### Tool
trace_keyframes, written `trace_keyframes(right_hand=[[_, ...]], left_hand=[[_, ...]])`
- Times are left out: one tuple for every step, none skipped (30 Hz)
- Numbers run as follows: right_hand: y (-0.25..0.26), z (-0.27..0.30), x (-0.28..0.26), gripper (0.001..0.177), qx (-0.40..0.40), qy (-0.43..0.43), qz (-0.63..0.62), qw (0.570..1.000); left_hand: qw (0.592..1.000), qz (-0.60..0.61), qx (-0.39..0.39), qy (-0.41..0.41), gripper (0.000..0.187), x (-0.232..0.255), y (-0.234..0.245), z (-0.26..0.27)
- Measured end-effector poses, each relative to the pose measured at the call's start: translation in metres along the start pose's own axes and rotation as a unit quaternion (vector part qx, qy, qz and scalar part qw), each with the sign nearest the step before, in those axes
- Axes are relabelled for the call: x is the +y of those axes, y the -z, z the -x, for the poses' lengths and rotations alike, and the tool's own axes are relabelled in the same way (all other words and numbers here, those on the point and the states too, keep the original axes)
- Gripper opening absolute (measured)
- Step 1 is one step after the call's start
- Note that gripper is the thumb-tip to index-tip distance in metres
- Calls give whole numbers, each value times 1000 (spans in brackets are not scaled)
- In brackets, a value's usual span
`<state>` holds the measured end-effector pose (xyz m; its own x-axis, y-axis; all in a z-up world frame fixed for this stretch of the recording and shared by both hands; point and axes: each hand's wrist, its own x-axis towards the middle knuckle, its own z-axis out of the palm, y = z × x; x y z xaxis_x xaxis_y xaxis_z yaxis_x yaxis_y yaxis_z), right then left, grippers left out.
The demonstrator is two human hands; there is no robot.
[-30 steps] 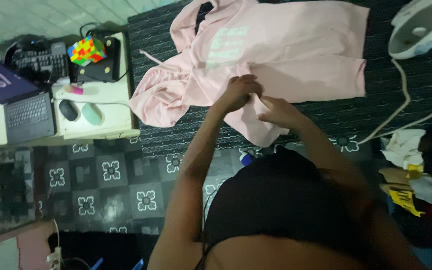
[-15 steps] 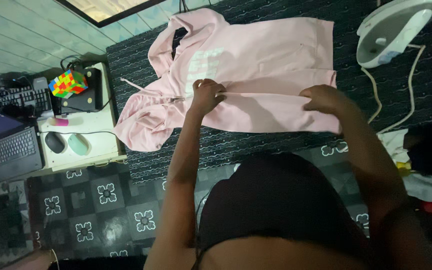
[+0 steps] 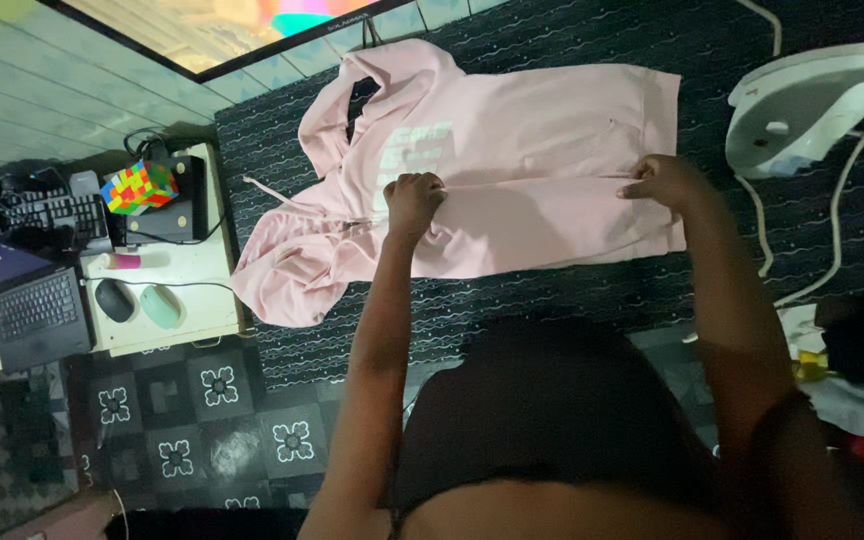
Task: The person takes a garment from a suitcase, smooths it out on a table, and irons the fabric before folding it into a compact square.
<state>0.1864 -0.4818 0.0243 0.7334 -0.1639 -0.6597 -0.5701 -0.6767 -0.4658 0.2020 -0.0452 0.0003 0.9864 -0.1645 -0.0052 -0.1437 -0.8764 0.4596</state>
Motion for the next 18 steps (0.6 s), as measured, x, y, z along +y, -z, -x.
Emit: trace_keyframes(right_hand=[[0, -2, 3, 65, -6, 1, -28, 1000], [-2, -4, 9, 65, -8, 0, -29, 1000], [-4, -6, 18, 66, 6, 0, -18, 1000], [-5, -9, 28, 67, 19, 0, -8, 1000], [-6, -14, 39, 67, 17, -1, -8, 1000], [-5, -19, 51, 73, -1, 1, -24, 1000], [-6, -25, 63, 80, -20, 2, -40, 999], [-6, -31, 72, 80, -21, 2, -41, 999], [-6, -36, 79, 75, -13, 18, -18, 1000], [-8, -39, 82, 70, -7, 35, 4, 999], [-10, -39, 85, 70, -8, 35, 4, 999], [-13, -36, 87, 70, 12, 35, -22, 999], [-18, -32, 86, 70, 32, 36, -48, 998], [-22, -27, 83, 70, 32, 36, -49, 998], [-26, -21, 79, 68, 85, 55, -16, 995], [-31, -13, 75, 66, 137, 72, 19, 988], [-36, -6, 71, 66, 135, 72, 19, 988], [-41, -1, 64, 67, 186, 107, 45, 976]], left_hand=[[1000, 0, -2, 0, 18, 0, -5, -3], [1000, -4, 6, 17, 19, 0, -9, -5], [999, -8, 15, 33, 21, 0, -11, -7], [999, -8, 13, 34, 21, 0, -10, -6], [999, 11, -4, 36, 23, 0, -8, -5], [999, 31, -19, 37, 25, 1, -4, -5], [999, 31, -20, 38, 25, 2, 2, -5], [998, 26, -53, 36, 29, 0, 9, -5], [995, 22, -86, 33, 36, -1, 15, -5], [995, 21, -87, 34, 36, -2, 19, -6], [997, 13, -80, 7, 31, -3, 22, -11], [997, 3, -72, -21, 27, -5, 25, -15], [997, 1, -73, -21, 27, -5, 24, -17], [998, 28, -48, 10, 27, -3, 20, -19], [997, 55, -24, 41, 27, -1, 15, -20], [997, 54, -25, 42, 27, 1, 8, -18], [998, 34, 28, 48, 31, 2, 1, -16], [995, 15, 82, 53, 35, 2, -6, -16]])
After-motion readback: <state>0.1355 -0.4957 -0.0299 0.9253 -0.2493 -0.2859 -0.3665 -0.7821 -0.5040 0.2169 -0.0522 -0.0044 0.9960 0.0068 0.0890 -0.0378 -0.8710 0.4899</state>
